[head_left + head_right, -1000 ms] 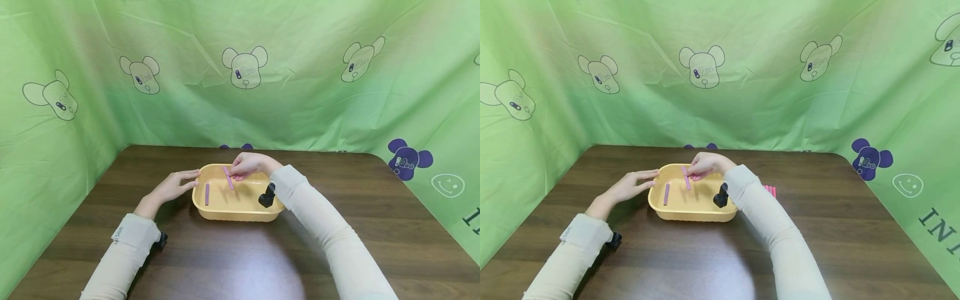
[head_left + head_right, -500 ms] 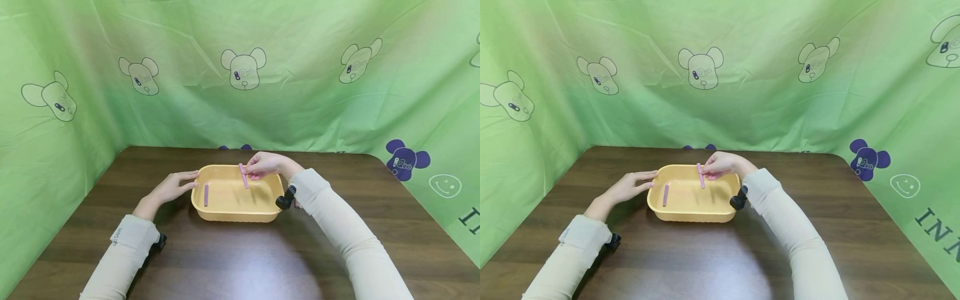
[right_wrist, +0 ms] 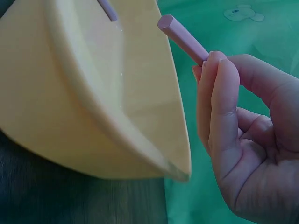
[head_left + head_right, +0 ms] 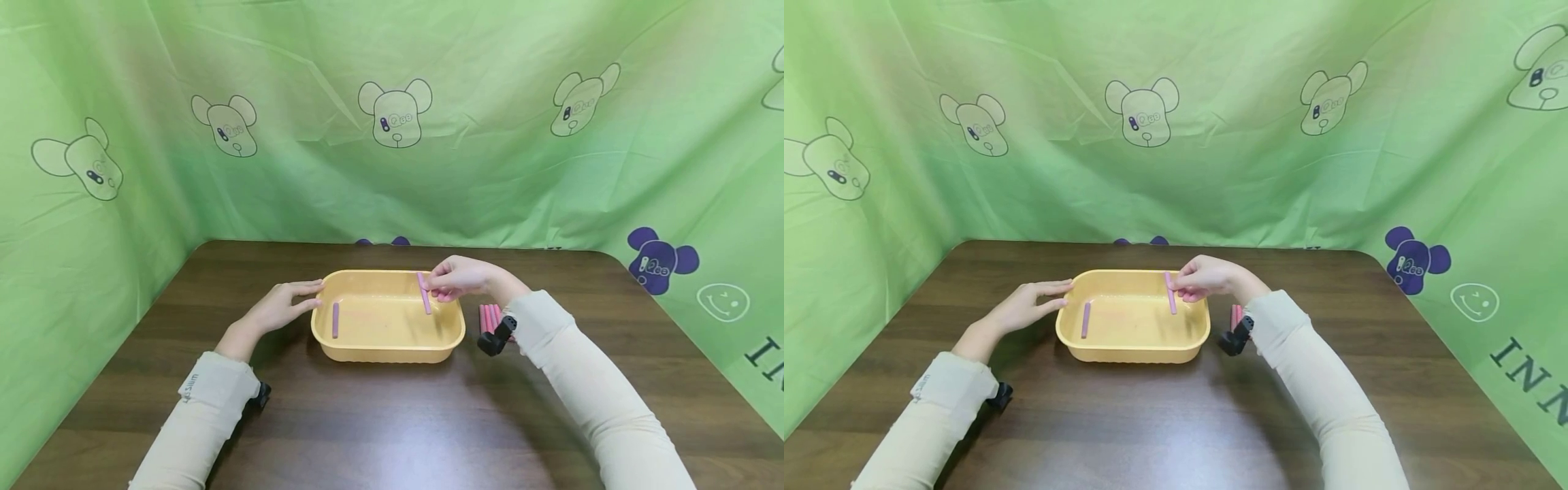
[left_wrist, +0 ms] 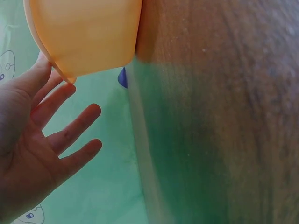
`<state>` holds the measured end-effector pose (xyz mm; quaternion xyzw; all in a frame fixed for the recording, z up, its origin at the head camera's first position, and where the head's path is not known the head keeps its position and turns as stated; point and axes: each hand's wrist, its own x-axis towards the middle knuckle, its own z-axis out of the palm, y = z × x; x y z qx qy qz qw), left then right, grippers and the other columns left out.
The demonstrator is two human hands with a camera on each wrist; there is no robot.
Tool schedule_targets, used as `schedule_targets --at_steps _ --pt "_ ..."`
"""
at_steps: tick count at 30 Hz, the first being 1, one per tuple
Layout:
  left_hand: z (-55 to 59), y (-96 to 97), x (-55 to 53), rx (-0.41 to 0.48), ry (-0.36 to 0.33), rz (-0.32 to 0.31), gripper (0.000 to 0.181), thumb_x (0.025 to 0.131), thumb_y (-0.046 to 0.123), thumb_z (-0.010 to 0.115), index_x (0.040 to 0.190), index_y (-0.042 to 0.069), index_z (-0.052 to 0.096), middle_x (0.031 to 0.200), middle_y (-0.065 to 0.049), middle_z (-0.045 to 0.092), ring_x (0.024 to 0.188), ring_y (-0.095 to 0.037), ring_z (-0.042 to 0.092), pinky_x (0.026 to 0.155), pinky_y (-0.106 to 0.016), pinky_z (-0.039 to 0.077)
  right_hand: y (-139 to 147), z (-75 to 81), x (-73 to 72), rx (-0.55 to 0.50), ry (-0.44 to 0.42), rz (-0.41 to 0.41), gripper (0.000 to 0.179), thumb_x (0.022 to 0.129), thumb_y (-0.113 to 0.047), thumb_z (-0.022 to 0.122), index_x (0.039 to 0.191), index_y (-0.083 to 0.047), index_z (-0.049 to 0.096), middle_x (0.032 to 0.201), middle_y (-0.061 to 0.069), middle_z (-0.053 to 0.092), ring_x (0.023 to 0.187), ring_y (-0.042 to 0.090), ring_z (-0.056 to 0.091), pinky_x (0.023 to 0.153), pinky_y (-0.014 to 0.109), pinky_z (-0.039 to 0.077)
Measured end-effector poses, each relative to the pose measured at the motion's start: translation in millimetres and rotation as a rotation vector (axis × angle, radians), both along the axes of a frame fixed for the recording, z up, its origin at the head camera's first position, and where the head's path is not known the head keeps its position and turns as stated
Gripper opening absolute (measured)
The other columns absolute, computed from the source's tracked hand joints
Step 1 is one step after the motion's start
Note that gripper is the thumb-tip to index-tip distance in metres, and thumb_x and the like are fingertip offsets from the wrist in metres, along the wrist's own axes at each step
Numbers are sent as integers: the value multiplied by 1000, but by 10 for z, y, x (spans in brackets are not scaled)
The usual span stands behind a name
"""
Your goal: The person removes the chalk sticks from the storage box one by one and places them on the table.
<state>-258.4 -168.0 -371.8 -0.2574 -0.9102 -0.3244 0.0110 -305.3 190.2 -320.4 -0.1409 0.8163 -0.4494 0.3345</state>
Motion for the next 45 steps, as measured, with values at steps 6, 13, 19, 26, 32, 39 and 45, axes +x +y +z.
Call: schedule_targets --at_steps 6,13,19,26,32,39,45 --pt "6 2 3 -5 6 3 45 90 21 62 130 3 54 136 -15 52 129 -32 46 107 -48 38 173 3 58 -4 35 -15 16 91 -18 58 86 -4 60 70 -4 58 61 2 55 59 14 50" --pt "20 3 17 -8 -4 4 45 90 21 61 131 3 53 137 -14 51 130 -33 45 107 -48 38 372 -5 133 -61 0 -73 11 91 -17 59 86 -7 63 70 -3 60 60 1 55 57 13 50" --pt "10 -2 16 -9 2 7 45 90 22 61 131 4 53 137 -14 51 130 -32 45 107 -48 38 554 -40 157 -72 -3 -101 11 92 -16 57 87 -9 64 72 -4 61 62 1 57 61 15 53" --pt "2 -8 22 -9 10 9 46 90 22 61 131 4 53 137 -14 51 130 -33 45 107 -48 38 763 -80 167 -69 0 -142 12 93 -19 57 91 -8 61 76 -2 61 63 1 58 64 17 55" --pt "-4 0 29 -23 9 15 46 91 23 61 132 5 53 137 -14 51 131 -32 45 108 -48 37 935 -133 211 -87 4 -158 11 93 -19 57 91 -11 63 76 -6 63 64 0 59 65 17 55" --pt "10 4 38 -41 22 9 45 91 23 61 132 5 53 137 -14 51 131 -32 45 107 -48 38 1119 -203 271 -151 -41 -172 9 95 -15 53 91 -12 61 71 -9 64 65 -2 60 66 14 55" --pt "18 4 28 -50 44 5 45 90 23 61 131 5 54 136 -14 52 130 -32 46 107 -48 39 1315 -305 289 -164 -30 -170 13 96 -15 50 91 -15 62 75 -10 64 69 -2 61 70 15 55"
